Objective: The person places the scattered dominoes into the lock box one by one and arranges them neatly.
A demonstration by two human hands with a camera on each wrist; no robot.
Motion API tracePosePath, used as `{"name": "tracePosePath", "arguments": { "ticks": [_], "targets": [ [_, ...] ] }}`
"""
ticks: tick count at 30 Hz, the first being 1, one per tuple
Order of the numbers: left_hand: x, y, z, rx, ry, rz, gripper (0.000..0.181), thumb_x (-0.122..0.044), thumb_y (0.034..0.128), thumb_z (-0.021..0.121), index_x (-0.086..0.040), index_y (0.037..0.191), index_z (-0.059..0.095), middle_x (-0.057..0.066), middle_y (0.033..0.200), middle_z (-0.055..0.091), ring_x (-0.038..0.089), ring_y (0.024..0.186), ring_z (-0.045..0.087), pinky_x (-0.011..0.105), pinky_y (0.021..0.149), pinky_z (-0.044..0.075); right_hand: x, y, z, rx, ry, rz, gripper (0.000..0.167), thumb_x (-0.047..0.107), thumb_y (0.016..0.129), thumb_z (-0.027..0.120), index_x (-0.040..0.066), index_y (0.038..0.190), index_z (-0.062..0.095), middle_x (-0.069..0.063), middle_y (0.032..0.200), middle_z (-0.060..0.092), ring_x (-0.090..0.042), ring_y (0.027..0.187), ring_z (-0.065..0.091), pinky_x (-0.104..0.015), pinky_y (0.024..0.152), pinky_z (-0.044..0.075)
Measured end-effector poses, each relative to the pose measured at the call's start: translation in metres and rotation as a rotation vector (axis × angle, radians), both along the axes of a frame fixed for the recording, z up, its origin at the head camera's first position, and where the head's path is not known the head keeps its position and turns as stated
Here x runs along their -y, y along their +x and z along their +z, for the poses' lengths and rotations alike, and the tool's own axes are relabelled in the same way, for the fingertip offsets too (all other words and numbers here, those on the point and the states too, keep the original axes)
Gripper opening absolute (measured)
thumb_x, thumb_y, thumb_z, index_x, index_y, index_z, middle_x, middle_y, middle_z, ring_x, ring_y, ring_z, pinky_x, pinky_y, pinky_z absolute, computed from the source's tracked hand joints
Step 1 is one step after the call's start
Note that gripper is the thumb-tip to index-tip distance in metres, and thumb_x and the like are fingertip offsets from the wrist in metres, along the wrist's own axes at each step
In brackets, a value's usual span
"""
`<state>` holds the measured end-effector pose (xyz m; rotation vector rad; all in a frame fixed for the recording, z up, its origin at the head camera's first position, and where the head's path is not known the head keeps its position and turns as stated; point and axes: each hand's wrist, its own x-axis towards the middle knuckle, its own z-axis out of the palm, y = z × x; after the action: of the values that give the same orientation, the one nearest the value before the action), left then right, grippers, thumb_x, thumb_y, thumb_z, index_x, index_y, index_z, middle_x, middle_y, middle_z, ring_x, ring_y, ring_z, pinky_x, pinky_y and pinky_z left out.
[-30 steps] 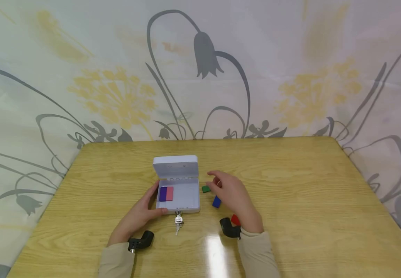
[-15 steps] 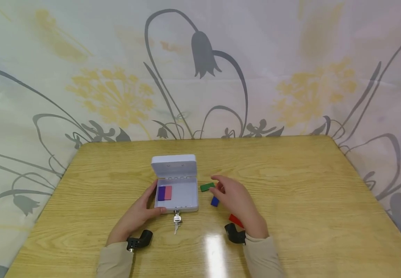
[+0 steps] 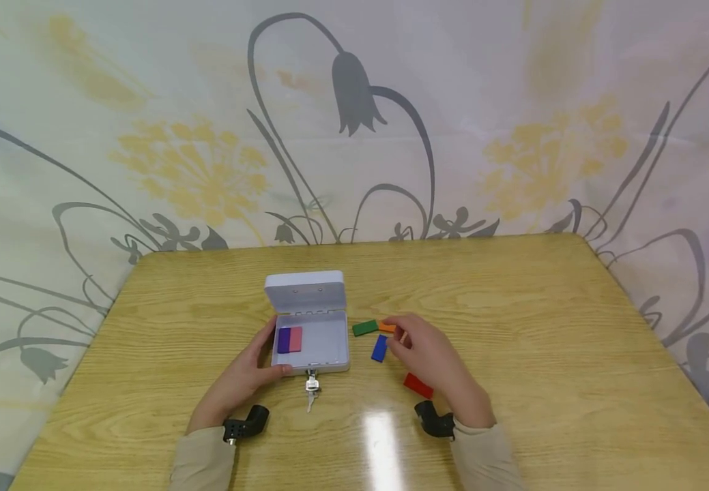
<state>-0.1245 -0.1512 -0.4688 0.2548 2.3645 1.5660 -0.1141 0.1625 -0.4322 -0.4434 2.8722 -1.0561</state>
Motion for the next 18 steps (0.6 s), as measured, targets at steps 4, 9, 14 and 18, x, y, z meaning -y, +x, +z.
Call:
{"name": "tracePosePath", "arguments": {
  "ticks": [4, 9, 14, 18],
  "targets": [
    [0.0, 0.0, 0.0, -0.002, 0.013, -0.003, 0.094, -0.03, 0.0722, 0.074, -0.025, 0.144, 0.013, -0.002, 0.147, 0.013, 0.017, 0.133, 0.007, 0.045, 0.106, 0.006, -0.011, 0.005, -0.003, 0.067, -0.043, 0.079, 0.028, 0.013, 0.088, 0.056, 0.009, 0.116, 0.057, 0.004, 0.087, 0.052, -0.01, 0.072, 0.051, -0.024, 0.057, 0.044],
    [0.0, 0.0, -0.001, 0.001, 0.016, -0.004, 0.095, -0.03, 0.0716, 0.074, -0.025, 0.144, 0.013, -0.003, 0.147, 0.012, 0.016, 0.133, 0.007, 0.043, 0.106, 0.007, -0.027, 0.01, -0.009, 0.161, -0.084, 0.178, 0.027, 0.014, 0.088, 0.056, 0.009, 0.115, 0.056, 0.001, 0.092, 0.053, -0.01, 0.076, 0.051, -0.025, 0.063, 0.045],
    [0.0, -0.001, -0.002, -0.004, 0.014, -0.003, 0.096, -0.031, 0.0713, 0.074, -0.024, 0.144, 0.013, -0.004, 0.147, 0.013, 0.015, 0.133, 0.008, 0.042, 0.106, 0.008, -0.04, 0.011, -0.012, 0.239, -0.117, 0.246, 0.026, 0.017, 0.088, 0.057, 0.012, 0.113, 0.057, -0.003, 0.099, 0.054, -0.012, 0.08, 0.05, -0.026, 0.065, 0.045],
    [0.001, -0.001, -0.002, 0.011, 0.012, -0.002, 0.095, -0.031, 0.0718, 0.074, -0.024, 0.144, 0.012, -0.006, 0.147, 0.012, 0.012, 0.132, 0.008, 0.042, 0.106, 0.008, -0.05, 0.011, -0.013, 0.317, -0.136, 0.274, 0.028, 0.018, 0.086, 0.059, 0.013, 0.114, 0.057, -0.004, 0.1, 0.054, -0.013, 0.078, 0.047, -0.025, 0.065, 0.043]
  ]
}}
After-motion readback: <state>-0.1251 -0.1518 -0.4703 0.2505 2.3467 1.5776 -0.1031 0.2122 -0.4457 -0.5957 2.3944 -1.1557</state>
